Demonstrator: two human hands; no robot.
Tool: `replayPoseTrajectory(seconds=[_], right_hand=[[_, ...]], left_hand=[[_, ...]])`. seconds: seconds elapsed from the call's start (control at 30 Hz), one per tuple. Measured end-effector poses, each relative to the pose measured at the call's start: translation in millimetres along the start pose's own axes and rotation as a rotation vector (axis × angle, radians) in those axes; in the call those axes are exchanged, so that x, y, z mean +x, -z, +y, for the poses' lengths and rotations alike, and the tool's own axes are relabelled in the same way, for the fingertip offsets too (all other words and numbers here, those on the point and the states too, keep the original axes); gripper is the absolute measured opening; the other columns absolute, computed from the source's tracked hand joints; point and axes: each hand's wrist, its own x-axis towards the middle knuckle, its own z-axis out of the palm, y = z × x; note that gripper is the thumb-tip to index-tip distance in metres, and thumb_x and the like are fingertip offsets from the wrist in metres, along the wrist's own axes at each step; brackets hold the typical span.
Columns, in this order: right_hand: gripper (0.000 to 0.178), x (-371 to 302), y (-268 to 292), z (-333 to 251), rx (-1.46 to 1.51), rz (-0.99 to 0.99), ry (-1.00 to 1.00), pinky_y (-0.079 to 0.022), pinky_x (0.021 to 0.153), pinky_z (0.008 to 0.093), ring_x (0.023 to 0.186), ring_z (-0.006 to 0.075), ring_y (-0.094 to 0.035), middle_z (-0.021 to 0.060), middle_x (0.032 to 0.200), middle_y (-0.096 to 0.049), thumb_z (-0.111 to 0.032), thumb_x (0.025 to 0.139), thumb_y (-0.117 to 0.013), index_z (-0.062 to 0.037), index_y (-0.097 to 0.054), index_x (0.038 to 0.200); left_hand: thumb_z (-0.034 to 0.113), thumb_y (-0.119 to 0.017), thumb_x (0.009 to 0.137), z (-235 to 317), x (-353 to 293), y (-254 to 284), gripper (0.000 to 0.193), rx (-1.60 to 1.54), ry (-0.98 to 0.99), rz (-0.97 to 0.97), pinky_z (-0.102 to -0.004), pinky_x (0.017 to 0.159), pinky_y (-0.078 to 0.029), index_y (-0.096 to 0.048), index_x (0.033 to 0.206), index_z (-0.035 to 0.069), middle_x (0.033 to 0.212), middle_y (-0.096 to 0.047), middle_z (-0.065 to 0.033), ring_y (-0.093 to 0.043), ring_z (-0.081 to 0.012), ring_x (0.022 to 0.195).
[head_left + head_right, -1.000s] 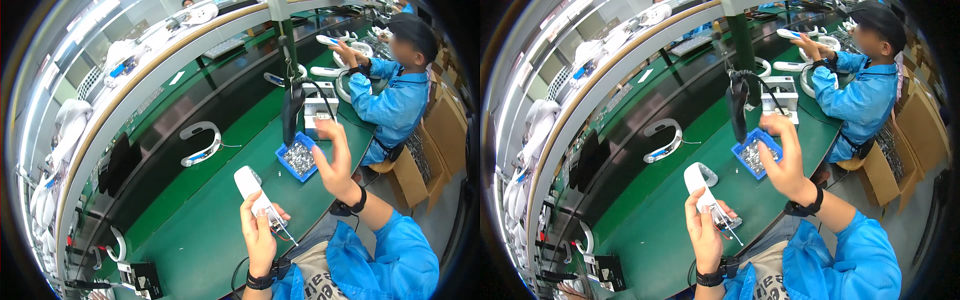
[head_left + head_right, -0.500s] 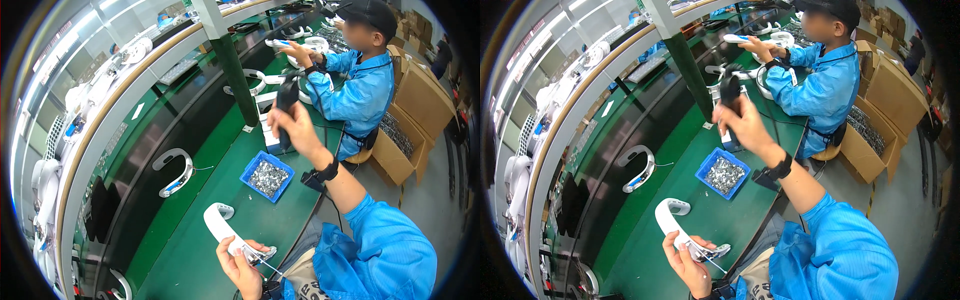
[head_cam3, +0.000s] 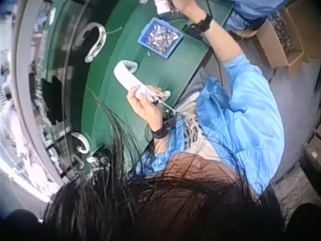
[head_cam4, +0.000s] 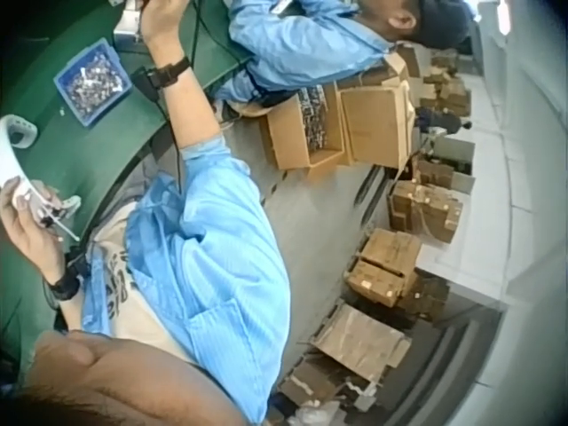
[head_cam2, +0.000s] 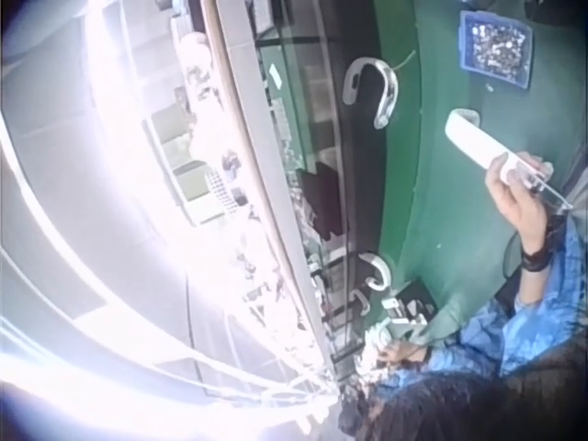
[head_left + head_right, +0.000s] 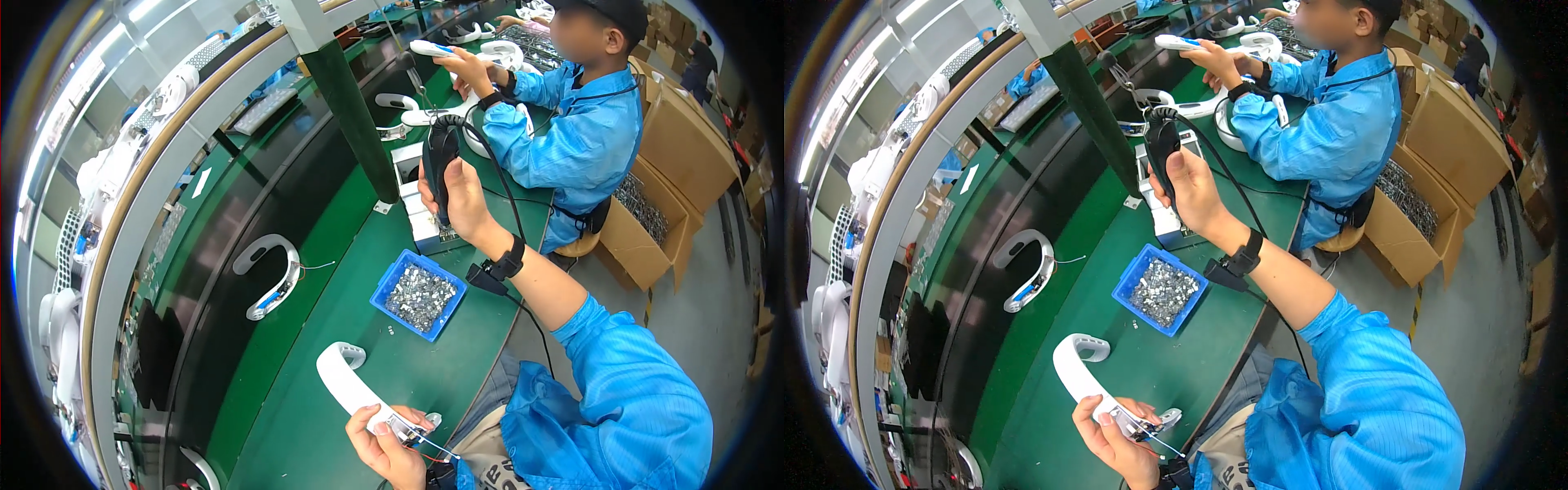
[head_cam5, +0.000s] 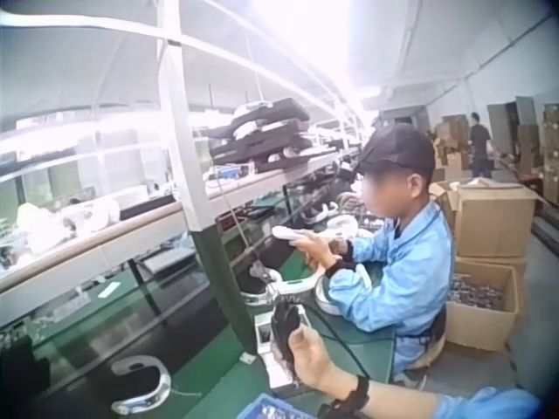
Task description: Assembling electronic head-mounted components using an electric screwdriver.
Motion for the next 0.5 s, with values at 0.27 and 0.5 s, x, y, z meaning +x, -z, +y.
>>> replayPoseTrajectory(seconds=[0.27,0.5], right_hand=[[0.079,-22.5,-23.1,-32.5,0.228,0.000,-0.207,-0.042,0.053,0.0241,0.055,0.0102,-0.052,0.0047,0.072,-0.055,-0.077,0.104,-0.030,-0.0018,-0.056,0.108],[0.101,-66.3,-121.5,-136.5,0.776,-0.334,-0.186,-0.046,0.048,0.0285,0.050,0.0143,-0.053,0.0073,0.067,-0.055,-0.096,0.088,-0.024,-0.0003,-0.052,0.107]], left_hand=[[0.023,-0.045,0.112,5.9,0.8,2.4,0.027,-0.015,-0.017,0.009,-0.0366,0.057,-0.054,-0.041,0.134,0.007,0.076,-0.059,-0.0168,-0.060,-0.0233,0.060],[0.025,-0.044,0.114,16.5,6.7,-2.2,0.027,-0.016,0.023,-0.040,-0.0344,0.060,-0.055,-0.043,0.134,0.007,0.079,-0.061,-0.0164,-0.061,-0.0218,0.062]])
